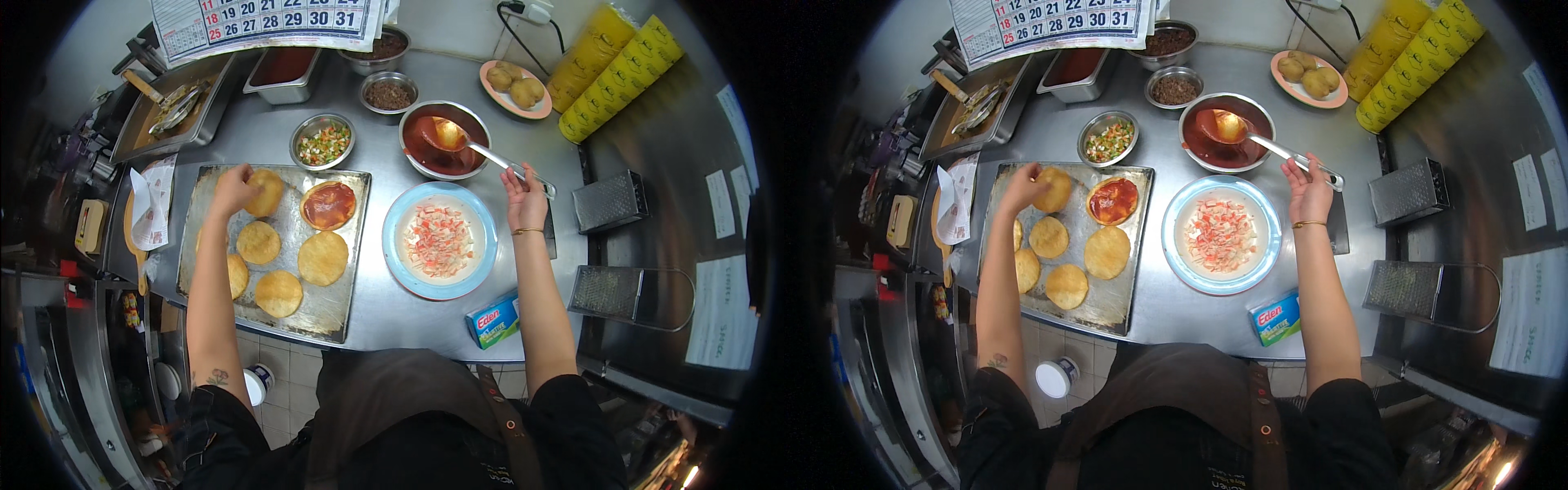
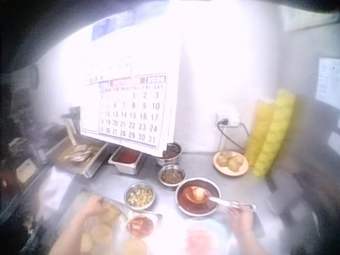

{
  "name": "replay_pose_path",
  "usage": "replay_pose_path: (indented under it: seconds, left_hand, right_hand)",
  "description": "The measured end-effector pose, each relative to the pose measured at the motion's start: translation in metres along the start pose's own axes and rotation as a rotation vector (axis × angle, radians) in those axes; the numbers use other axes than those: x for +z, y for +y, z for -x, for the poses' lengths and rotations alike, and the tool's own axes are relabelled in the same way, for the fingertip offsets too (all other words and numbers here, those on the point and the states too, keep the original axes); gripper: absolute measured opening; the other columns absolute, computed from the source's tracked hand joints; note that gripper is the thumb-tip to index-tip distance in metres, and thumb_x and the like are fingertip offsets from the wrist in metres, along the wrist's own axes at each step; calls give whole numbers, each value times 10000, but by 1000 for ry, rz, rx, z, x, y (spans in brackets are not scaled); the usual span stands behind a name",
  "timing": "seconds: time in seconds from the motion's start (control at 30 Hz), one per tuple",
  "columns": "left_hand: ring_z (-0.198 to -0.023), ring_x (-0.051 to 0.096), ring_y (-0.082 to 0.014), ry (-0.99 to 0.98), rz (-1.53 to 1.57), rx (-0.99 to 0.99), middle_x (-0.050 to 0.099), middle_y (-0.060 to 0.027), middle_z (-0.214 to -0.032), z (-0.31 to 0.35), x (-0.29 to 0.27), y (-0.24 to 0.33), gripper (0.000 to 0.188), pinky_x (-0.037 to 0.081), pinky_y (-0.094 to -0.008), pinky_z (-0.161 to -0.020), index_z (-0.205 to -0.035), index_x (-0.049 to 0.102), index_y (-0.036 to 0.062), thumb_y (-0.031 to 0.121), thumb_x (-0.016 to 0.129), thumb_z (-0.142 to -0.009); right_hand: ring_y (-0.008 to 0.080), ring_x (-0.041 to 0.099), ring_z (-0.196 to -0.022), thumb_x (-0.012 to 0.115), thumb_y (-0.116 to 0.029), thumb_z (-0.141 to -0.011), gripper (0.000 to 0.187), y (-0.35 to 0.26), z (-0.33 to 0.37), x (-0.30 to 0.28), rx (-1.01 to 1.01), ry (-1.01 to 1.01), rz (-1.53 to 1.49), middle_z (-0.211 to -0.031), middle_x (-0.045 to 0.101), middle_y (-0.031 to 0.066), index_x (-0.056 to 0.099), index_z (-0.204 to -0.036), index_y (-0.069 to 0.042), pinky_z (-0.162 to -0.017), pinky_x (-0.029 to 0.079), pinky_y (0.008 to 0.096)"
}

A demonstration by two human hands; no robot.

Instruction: The person spreads tomato sauce onto small round dough bases using a ladle, then sprinkles chopped vegetables and shredded cheese on top. The prepared items remain on a metal baking tray.

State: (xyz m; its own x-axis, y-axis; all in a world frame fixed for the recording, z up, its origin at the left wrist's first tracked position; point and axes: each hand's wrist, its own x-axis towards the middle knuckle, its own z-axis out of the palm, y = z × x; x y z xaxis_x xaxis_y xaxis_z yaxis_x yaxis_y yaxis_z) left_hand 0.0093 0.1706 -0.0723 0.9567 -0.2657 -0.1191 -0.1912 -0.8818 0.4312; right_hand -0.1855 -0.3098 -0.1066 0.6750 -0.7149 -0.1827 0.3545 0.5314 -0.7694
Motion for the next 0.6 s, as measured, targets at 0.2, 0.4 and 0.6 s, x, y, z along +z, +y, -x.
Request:
replay_pose_path:
  seconds: [0.2,0.4,0.6]
  left_hand:
    - [-878,617,-264,361,1245,-95,565,-163,-971,48,31,108,251,567,-342,-648,-1078,430,-20,105,501,-872]
    - [-1083,522,-353,-14,1927,-97,459,-222,-1225,39,111,233,372,515,-490,-822,-1250,324,-44,124,343,-919]
    - [-1155,467,-369,-258,2005,29,422,-244,-1277,40,119,273,446,464,-475,-919,-1264,305,-69,197,235,-912]
  right_hand:
    - [249,621,-816,499,-131,-907,269,-30,-8,1,-23,-87,-27,-954,551,142,459,-1104,48,-784,539,387]
    - [239,636,-720,462,-129,-922,225,-84,28,45,-231,-301,86,-926,576,156,461,-1077,33,-746,535,372]
    - [206,640,-733,463,-131,-932,188,-100,62,65,-468,-630,490,-1015,559,100,518,-1045,9,-686,535,297]
